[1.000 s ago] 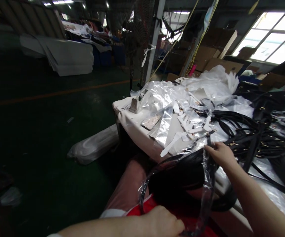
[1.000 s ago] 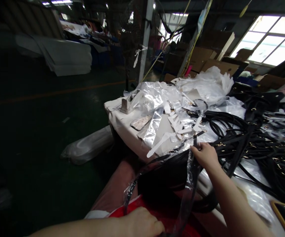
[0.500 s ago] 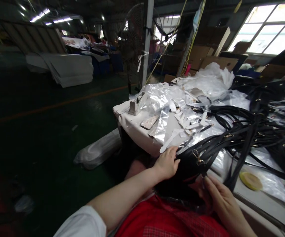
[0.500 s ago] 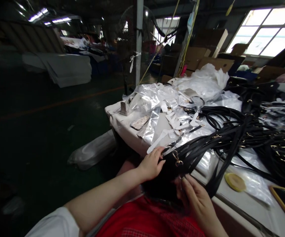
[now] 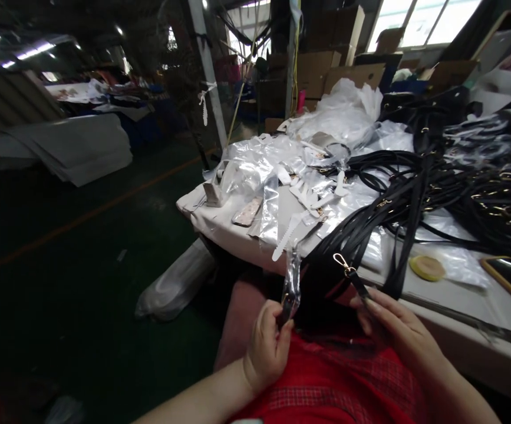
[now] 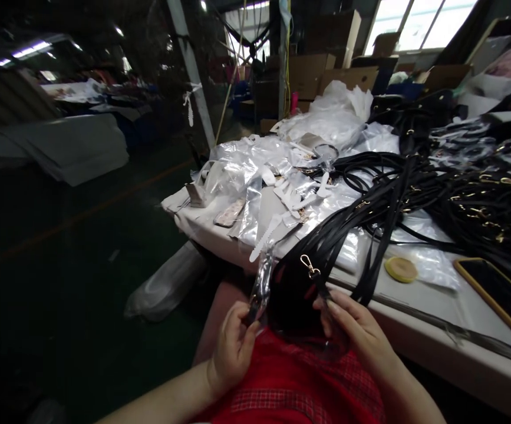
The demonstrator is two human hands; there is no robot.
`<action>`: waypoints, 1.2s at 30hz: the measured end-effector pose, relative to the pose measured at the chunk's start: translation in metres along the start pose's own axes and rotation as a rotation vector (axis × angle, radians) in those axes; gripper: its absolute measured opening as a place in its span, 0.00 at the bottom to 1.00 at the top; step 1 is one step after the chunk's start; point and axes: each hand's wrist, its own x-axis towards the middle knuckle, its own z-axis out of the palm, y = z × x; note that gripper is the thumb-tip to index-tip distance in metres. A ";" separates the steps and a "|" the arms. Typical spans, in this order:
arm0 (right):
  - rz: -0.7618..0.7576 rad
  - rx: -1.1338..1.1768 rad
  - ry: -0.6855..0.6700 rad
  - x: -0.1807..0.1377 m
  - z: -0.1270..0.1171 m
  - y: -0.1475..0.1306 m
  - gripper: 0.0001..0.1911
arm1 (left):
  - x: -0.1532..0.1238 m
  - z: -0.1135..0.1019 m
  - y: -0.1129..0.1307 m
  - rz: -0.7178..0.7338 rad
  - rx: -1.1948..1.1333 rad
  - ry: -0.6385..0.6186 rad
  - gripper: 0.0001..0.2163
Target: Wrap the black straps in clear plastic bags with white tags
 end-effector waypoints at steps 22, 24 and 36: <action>0.027 -0.502 -0.655 0.004 0.040 -0.009 0.23 | 0.042 -0.033 0.031 0.037 -0.110 -0.507 0.15; 0.021 -0.484 -0.616 0.001 0.037 -0.007 0.22 | 0.041 -0.029 0.030 -0.030 -0.124 -0.771 0.14; 0.027 -0.410 -0.674 0.003 0.037 -0.002 0.20 | 0.034 -0.027 0.025 -0.298 -0.472 -1.077 0.08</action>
